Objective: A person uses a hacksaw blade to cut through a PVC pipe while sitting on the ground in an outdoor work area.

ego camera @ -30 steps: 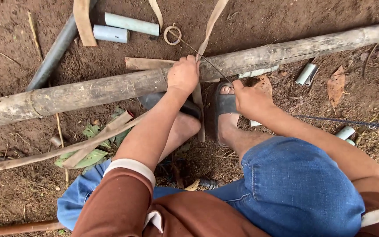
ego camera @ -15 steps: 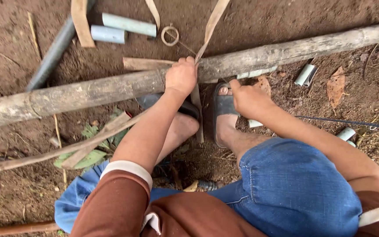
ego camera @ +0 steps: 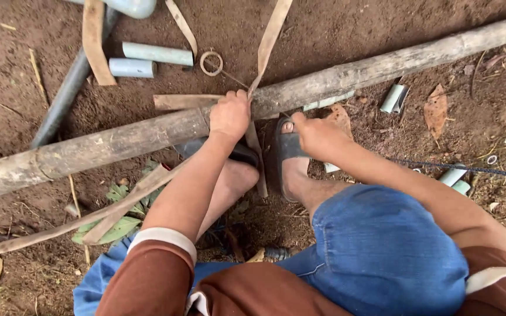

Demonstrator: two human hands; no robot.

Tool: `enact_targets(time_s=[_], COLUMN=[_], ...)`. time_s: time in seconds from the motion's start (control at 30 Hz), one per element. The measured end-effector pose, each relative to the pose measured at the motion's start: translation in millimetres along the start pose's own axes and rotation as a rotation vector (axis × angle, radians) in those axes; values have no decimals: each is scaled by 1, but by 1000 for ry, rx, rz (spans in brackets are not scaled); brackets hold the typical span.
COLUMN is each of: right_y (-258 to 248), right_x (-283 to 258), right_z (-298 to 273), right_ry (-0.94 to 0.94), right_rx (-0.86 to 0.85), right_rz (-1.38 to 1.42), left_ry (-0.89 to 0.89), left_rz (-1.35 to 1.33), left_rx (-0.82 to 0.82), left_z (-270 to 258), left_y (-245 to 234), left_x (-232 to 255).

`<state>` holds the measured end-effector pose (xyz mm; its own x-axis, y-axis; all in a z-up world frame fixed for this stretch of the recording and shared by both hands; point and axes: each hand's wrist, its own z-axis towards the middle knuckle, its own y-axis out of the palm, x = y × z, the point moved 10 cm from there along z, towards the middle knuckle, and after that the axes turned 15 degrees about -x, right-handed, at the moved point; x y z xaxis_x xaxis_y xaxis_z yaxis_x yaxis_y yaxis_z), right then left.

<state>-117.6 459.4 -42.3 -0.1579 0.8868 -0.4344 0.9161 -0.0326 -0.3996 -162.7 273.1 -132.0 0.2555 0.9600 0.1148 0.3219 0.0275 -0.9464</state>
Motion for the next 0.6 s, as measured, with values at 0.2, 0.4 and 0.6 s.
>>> enact_targets(time_s=[0.2, 0.4, 0.6], right_y=[-18, 18, -13], right_x=[-17, 20, -10], right_z=[-13, -22, 13], right_ry=[-8, 86, 38], right_rx=[17, -50, -36], right_rz=[-88, 55, -21], left_ry=[43, 45, 28], left_rz=[-80, -67, -80], left_rx=[-10, 26, 21], left_z=[2, 3, 5], left_y=[2, 1, 9], left_x=[-1, -1, -4])
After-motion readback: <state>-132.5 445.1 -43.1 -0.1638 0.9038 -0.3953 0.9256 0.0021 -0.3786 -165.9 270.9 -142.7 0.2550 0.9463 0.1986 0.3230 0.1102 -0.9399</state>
